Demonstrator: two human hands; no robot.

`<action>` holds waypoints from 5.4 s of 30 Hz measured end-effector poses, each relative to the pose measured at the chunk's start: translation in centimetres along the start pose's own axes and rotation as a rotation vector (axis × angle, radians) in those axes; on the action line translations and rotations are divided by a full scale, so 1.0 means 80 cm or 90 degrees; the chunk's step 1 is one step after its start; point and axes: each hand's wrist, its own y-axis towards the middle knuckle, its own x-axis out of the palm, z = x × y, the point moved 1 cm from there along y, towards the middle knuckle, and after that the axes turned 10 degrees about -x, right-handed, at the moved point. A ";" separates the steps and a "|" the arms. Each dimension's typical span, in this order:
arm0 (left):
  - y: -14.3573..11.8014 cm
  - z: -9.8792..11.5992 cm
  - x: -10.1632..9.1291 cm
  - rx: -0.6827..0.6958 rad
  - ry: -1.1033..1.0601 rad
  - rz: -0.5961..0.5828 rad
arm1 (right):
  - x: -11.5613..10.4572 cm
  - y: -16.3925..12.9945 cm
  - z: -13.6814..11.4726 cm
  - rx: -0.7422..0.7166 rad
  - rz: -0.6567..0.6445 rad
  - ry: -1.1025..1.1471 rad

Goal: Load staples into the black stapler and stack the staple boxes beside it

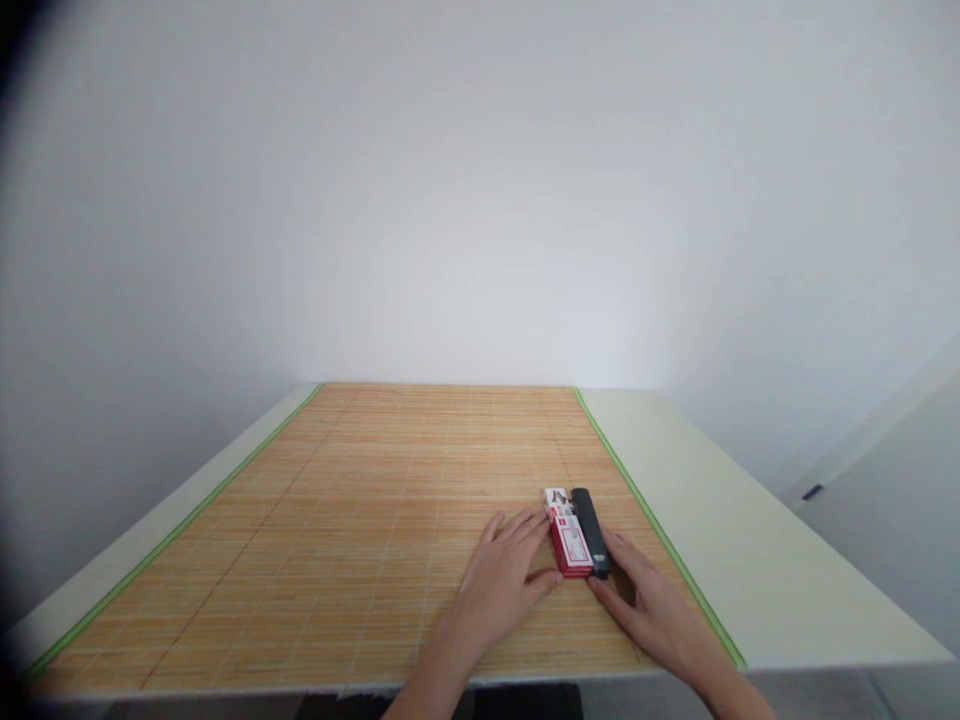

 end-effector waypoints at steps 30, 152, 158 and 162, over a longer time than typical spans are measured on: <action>-0.041 -0.019 -0.034 -0.051 0.041 0.065 | -0.016 -0.011 -0.020 0.021 0.160 -0.018; -0.094 -0.151 -0.099 -0.221 0.378 0.216 | 0.180 0.136 -0.204 0.089 -0.003 -0.269; -0.095 -0.150 -0.100 -0.221 0.371 0.215 | 0.180 0.135 -0.204 0.088 -0.001 -0.268; -0.094 -0.150 -0.100 -0.218 0.370 0.218 | 0.178 0.134 -0.205 0.092 -0.005 -0.264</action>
